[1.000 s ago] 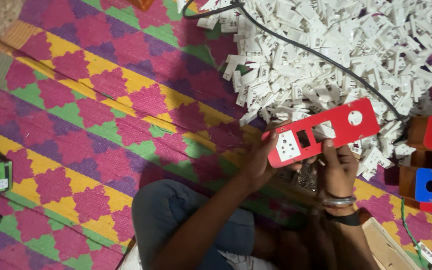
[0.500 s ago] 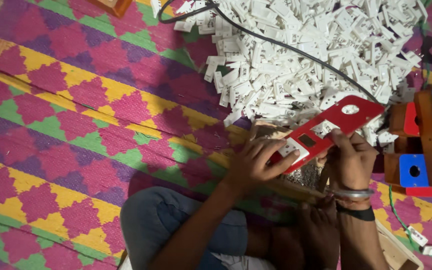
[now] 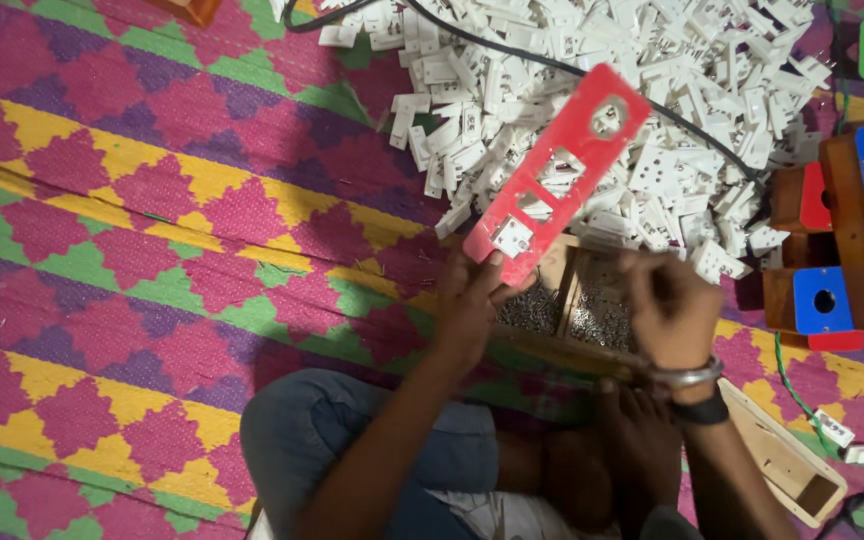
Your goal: The person assembles white electrical switch modules into colored plastic frames by hand, inserting small metal fasteners from a wooden box. The person handles orange and red frames, placing completed units aside on the floor.
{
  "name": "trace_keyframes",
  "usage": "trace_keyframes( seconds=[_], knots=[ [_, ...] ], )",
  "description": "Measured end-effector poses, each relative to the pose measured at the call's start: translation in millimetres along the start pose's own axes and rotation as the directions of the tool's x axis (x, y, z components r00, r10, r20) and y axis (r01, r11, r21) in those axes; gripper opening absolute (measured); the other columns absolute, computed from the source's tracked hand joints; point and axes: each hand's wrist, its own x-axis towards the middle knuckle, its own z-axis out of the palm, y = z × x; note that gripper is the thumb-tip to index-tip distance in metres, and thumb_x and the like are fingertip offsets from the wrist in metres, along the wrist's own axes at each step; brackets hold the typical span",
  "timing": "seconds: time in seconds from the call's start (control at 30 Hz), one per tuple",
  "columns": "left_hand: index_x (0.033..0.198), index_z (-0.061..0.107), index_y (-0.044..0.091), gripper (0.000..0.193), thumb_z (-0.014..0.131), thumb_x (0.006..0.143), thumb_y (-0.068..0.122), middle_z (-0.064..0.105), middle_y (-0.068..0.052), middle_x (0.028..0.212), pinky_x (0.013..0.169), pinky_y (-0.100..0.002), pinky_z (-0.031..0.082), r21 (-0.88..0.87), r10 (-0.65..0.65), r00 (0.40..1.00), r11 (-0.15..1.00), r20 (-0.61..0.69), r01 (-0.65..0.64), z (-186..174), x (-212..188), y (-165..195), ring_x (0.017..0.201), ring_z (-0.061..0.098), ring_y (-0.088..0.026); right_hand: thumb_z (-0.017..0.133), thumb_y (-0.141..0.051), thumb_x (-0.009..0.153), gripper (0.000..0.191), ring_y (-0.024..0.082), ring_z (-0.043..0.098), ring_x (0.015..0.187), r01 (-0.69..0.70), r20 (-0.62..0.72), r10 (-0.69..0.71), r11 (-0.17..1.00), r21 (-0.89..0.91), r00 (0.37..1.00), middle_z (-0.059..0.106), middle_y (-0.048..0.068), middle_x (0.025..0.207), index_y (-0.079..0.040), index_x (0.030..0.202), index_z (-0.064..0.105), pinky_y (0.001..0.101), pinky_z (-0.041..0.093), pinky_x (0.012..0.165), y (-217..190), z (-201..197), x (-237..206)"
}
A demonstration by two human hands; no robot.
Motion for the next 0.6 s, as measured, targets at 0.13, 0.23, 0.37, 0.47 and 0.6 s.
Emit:
trace_keyframes(
  seconds=[0.13, 0.23, 0.37, 0.47, 0.6],
  knots=[
    [0.134, 0.052, 0.006, 0.037, 0.063, 0.100, 0.014, 0.066, -0.008, 0.120, 0.085, -0.031, 0.060, 0.175, 0.068, 0.995, 0.983, -0.069, -0.055, -5.6, 0.5, -7.7, 0.106, 0.066, -0.015, 0.075, -0.007, 0.077, 0.040, 0.039, 0.068, 0.108, 0.506, 0.266, -0.444, 0.827, -0.246, 0.856, 0.070, 0.019, 0.117, 0.000, 0.117, 0.070, 0.0416, 0.057, 0.087, 20.7, 6.9, -23.7],
    [0.135, 0.053, 0.006, 0.039, 0.065, 0.099, 0.015, 0.062, -0.006, 0.113, 0.076, -0.032, 0.055, 0.347, 0.097, 0.992, 0.936, -0.077, -0.064, -9.3, 3.4, -17.5, 0.096, 0.061, -0.015, 0.077, -0.009, 0.082, 0.027, 0.035, 0.069, 0.102, 0.362, 0.227, -0.307, 0.893, -0.267, 0.924, 0.070, 0.015, 0.114, -0.004, 0.108, 0.073, 0.0414, 0.058, 0.086, 36.1, 22.2, -35.0],
    [0.134, 0.052, 0.004, 0.038, 0.065, 0.101, 0.017, 0.061, -0.005, 0.118, 0.090, -0.031, 0.054, 0.356, 0.224, 0.975, 0.910, 0.016, -0.215, -13.4, 6.4, -26.7, 0.104, 0.060, -0.013, 0.076, -0.007, 0.084, 0.021, 0.033, 0.071, 0.102, 0.300, 0.185, -0.254, 0.908, -0.292, 0.949, 0.071, 0.013, 0.111, -0.006, 0.105, 0.075, 0.0393, 0.058, 0.087, 54.7, 28.4, -46.1],
    [0.136, 0.051, 0.004, 0.041, 0.065, 0.101, 0.020, 0.059, -0.006, 0.121, 0.093, -0.031, 0.052, 0.429, 0.221, 0.975, 0.878, 0.031, -0.213, -13.8, 4.8, -26.2, 0.107, 0.060, -0.014, 0.077, -0.004, 0.081, 0.020, 0.031, 0.072, 0.099, 0.259, 0.075, -0.249, 0.940, -0.222, 0.966, 0.074, 0.013, 0.110, -0.004, 0.101, 0.077, 0.0373, 0.058, 0.085, 64.2, 28.4, -50.8],
    [0.137, 0.050, 0.004, 0.046, 0.064, 0.099, 0.026, 0.059, -0.008, 0.120, 0.086, -0.035, 0.049, 0.518, 0.148, 0.989, 0.845, 0.009, -0.132, -8.9, -1.4, -20.8, 0.101, 0.057, -0.017, 0.081, -0.002, 0.084, 0.013, 0.017, 0.072, 0.085, -0.042, 0.047, 0.040, 0.999, 0.021, 0.998, 0.078, 0.009, 0.095, -0.003, 0.097, 0.080, 0.0287, 0.057, 0.077, 65.0, 24.8, -48.9]
  ],
)
